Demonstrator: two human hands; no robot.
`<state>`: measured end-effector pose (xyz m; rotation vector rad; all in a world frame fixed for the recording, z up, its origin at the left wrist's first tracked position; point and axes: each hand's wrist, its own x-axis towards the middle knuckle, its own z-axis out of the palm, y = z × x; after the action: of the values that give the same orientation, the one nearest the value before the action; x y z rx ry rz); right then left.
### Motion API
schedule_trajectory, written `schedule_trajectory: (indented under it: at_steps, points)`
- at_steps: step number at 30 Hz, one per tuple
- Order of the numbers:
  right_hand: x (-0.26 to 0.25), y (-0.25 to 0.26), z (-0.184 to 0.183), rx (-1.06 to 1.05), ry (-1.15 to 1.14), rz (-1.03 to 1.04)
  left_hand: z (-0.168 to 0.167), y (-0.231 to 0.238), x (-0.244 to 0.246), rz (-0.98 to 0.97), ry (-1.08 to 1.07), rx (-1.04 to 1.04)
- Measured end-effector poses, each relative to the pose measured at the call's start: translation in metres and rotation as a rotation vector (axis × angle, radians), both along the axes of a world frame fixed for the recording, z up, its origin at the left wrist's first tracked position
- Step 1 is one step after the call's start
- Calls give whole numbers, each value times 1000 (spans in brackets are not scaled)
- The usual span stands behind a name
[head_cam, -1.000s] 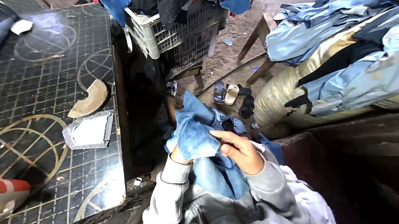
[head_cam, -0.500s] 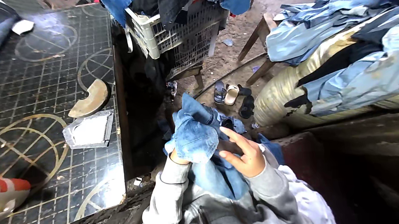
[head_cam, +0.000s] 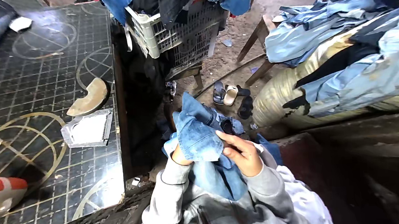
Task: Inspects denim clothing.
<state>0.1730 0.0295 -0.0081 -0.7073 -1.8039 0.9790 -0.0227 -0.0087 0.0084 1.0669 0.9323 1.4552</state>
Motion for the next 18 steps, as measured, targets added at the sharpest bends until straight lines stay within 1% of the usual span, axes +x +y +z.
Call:
schedule_trajectory:
  at_steps: [3,5,7,8,10,11,13,14,15,16,18]
  points:
    - [-4,-2,4,-170,113,91,-1,2,-1,10,34,41]
    - [-6,-3,5,-172,113,98,-3,2,-3,17,33,49]
    - [-5,-4,4,-86,44,63,3,0,-4,23,8,-8]
    - [-5,-4,4,-16,-25,12,9,-2,-3,46,49,-56]
    - [-4,-5,4,108,-173,-100,26,-2,-1,77,214,-128]
    - [-3,-6,4,146,-225,-139,28,-1,0,85,237,-147]
    - [-2,-7,3,177,-283,-186,18,-2,-1,51,300,-120]
    - [-2,-8,3,188,-295,-201,18,-3,-2,28,298,-151]
    - [-2,-7,3,195,-295,-215,24,-3,1,32,259,-223]
    - [-2,-7,4,205,-291,-230,27,-2,3,32,226,-252]
    - [-3,-5,6,225,-284,-266,17,-3,4,38,144,-165]
